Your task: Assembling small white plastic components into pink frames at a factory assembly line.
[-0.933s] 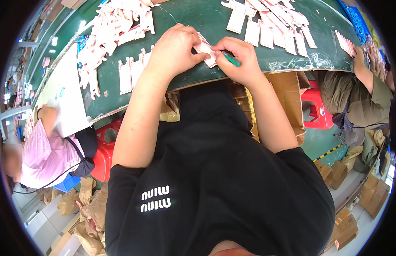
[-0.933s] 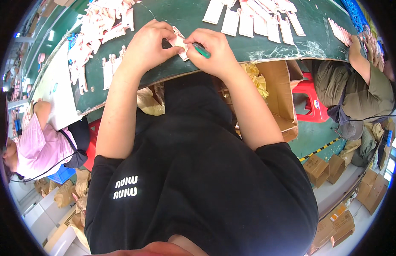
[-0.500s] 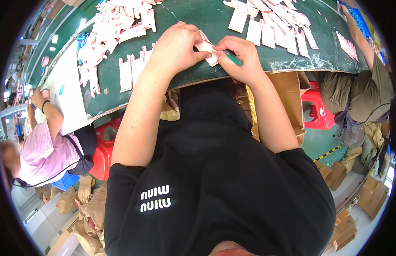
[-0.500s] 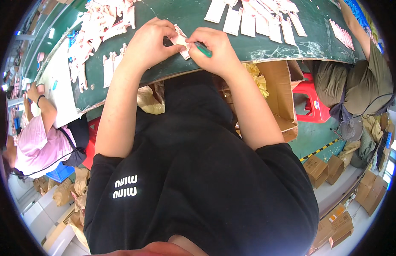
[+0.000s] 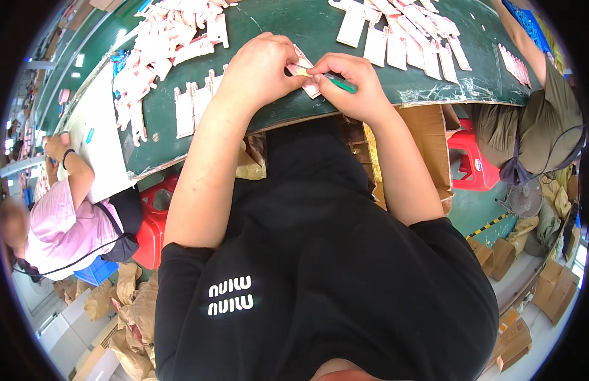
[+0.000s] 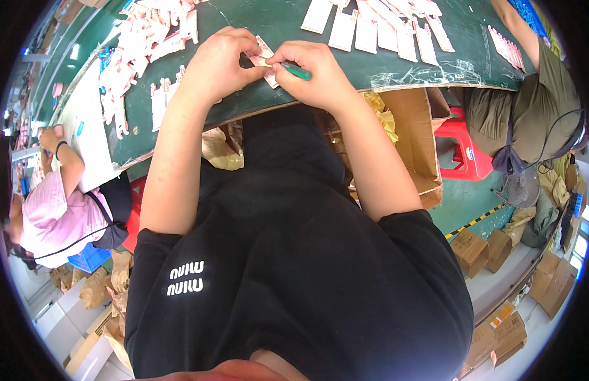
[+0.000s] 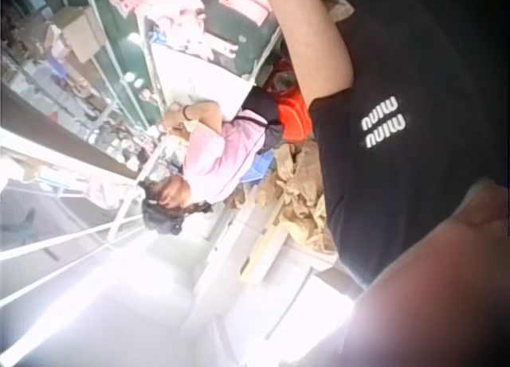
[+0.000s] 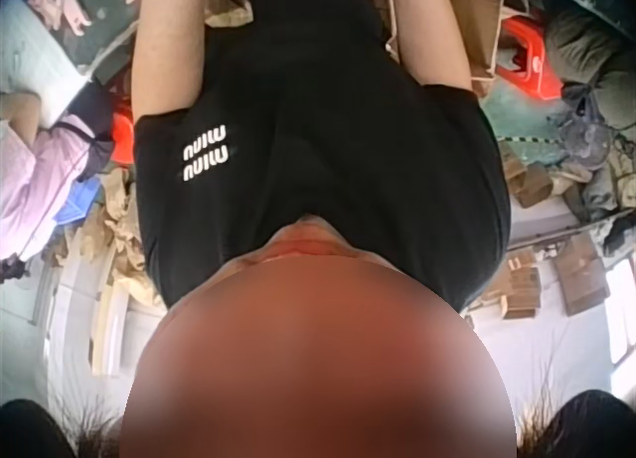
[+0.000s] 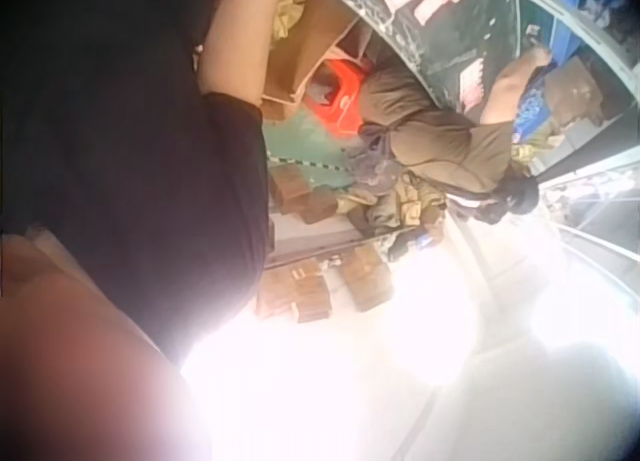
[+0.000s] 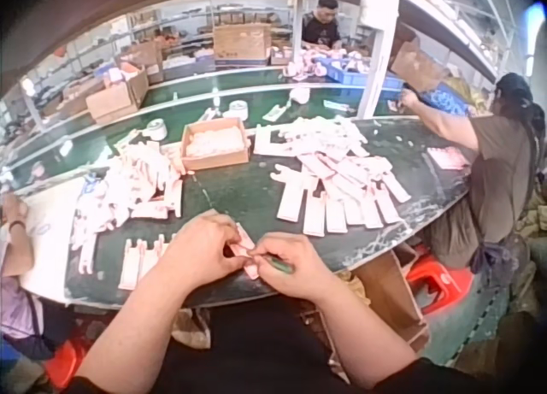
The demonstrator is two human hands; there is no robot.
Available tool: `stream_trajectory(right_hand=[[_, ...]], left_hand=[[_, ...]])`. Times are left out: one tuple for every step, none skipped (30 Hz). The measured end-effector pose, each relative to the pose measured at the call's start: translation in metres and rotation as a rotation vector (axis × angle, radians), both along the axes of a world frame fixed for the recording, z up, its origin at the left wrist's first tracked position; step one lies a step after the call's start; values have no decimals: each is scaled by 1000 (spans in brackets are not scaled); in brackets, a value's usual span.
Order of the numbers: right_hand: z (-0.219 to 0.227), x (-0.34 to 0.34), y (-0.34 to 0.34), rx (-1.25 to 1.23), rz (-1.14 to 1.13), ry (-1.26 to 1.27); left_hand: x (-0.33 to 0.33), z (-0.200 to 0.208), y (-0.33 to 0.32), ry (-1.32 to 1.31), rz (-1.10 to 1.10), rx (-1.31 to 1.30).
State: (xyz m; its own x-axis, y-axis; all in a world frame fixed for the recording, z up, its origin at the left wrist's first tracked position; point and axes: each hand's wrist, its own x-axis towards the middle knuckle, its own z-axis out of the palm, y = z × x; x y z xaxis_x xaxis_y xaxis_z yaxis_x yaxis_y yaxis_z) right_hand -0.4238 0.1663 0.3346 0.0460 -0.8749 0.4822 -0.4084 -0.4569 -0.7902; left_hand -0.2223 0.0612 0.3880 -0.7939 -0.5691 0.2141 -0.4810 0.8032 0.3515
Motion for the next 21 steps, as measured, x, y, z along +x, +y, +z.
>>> stream_trajectory(right_hand=[[1, 0, 1, 9, 5, 7], [2, 0, 1, 18, 9, 14], [2, 0, 0, 18, 10, 14], [2, 0, 0, 1, 17, 23], [2, 0, 0, -16, 25, 33], [2, 0, 0, -16, 26, 32], [2, -1, 0, -13, 37, 33], [3, -1, 0, -10, 49, 35], [3, 0, 0, -10, 50, 34], [5, 0, 1, -4, 61, 32], [6, 0, 1, 2, 72, 31], [6, -1, 1, 1, 71, 31], [6, -1, 1, 10, 81, 41], [6, -2, 1, 18, 90, 52], [7, -2, 1, 17, 90, 52], [8, -1, 1, 17, 96, 70], [10, -1, 1, 17, 102, 89], [10, -1, 1, 15, 104, 89], [11, -1, 0, -8, 104, 134], [12, -2, 0, -32, 104, 180], [11, -2, 0, -34, 102, 181]], left_hand=[[0, 0, 0, 1, 1, 1], [1, -1, 0, 1, 1, 0], [1, -1, -1, 1, 2, -1], [1, -1, -1, 1, 3, 0], [0, -2, -1, 2, 0, -1], [0, -2, -2, 3, -3, -2], [0, -2, -2, 3, -2, -2], [1, -3, -2, 10, -8, -15], [1, -4, -2, 17, -14, -29], [1, -4, -2, 17, -14, -30], [0, -4, -2, 16, -20, -42], [0, -5, -3, 15, -26, -54], [0, -4, -3, 15, -26, -55], [-1, -4, -2, 11, -22, -42], [-1, -3, -2, 8, -17, -30], [-1, -4, -2, 8, -15, -31], [0, -5, -3, 1, -5, -24], [1, -5, -4, -6, 6, -18], [0, -5, -4, -6, 4, -19], [0, -5, -4, -10, 4, -24], [-1, -5, -4, -13, 5, -29]])
